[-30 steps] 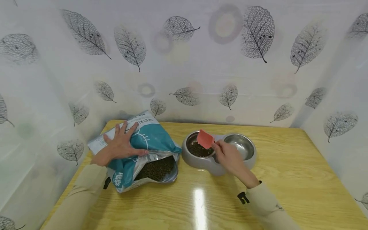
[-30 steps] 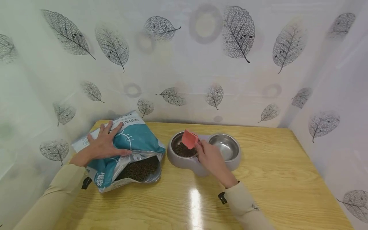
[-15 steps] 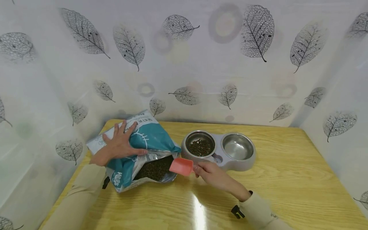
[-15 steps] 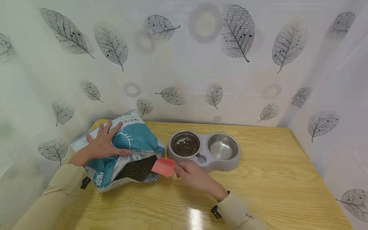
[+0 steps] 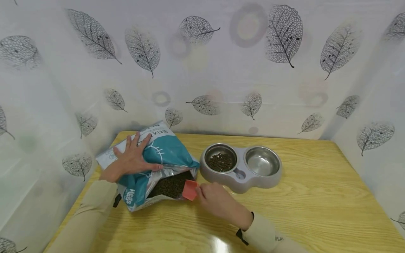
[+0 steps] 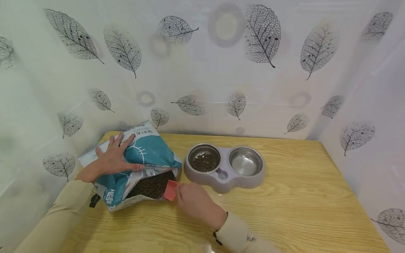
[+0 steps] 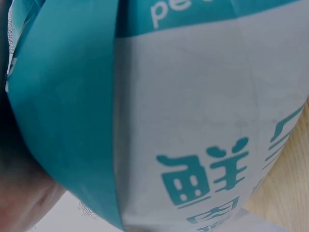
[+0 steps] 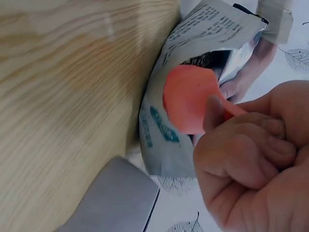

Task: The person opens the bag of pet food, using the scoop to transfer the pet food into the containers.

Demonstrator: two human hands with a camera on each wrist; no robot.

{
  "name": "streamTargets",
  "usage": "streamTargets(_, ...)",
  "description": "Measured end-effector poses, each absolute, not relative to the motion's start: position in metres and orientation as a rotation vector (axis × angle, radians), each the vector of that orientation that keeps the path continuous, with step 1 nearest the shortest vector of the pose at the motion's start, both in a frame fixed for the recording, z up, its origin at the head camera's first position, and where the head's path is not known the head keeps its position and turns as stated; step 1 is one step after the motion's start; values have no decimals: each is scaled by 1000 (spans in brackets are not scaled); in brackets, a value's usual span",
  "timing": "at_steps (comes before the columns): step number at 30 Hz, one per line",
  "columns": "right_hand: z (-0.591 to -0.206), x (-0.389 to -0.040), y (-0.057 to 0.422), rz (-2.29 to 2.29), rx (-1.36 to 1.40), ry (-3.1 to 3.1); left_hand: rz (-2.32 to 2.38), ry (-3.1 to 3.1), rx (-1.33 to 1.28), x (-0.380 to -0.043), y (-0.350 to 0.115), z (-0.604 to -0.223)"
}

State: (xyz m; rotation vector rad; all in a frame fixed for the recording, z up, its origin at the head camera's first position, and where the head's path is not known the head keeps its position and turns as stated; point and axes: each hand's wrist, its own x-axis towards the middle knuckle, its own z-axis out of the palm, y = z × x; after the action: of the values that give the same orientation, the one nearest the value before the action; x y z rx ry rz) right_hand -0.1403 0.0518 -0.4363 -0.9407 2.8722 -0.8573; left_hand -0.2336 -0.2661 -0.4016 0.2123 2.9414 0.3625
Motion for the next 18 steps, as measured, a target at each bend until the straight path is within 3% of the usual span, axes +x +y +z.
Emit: streamTargets(18,-455,-142,46,-1433,-442,2271,358,2928,211,-234,-266,-400)
